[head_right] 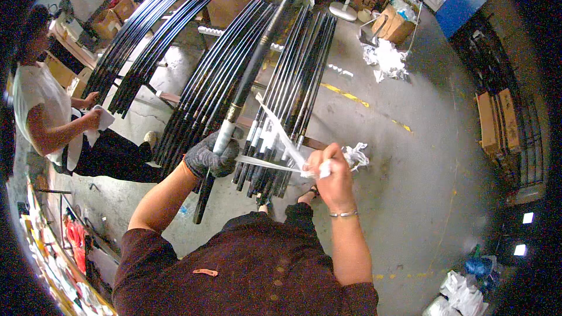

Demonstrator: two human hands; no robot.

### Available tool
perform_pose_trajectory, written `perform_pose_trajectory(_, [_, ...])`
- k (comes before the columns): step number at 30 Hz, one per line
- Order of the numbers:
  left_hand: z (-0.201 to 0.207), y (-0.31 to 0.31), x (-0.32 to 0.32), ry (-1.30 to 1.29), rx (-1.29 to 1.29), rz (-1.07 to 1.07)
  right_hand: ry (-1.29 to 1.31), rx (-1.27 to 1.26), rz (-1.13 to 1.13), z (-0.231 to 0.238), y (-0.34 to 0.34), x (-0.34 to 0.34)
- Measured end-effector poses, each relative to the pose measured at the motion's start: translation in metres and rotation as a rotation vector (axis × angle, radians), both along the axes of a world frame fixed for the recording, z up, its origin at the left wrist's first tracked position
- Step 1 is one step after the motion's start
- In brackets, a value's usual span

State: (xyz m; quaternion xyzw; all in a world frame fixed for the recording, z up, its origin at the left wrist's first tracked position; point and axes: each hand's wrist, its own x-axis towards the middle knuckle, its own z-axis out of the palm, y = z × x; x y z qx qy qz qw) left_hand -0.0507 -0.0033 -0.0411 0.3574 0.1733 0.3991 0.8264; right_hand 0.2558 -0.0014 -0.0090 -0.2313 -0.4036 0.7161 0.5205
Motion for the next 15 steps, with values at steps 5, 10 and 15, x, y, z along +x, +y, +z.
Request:
perform_pose_trajectory(5, [0.019,-0.011,0.012,0.076,-0.054,0.062,-1.309,0.506,-0.042,-0.054,-0.018,0.040])
perform_pose_trajectory(10, [-0.001,-0.018,-0.028,-0.012,-0.179,0.042,-1.278,0.447,-0.141,-0.082,-0.030,0.120])
perform_pose_trajectory(15, [-0.006,-0.026,-0.050,0.117,-0.073,0.118,-1.571,0.283,-0.278,-0.128,-0.071,0.239])
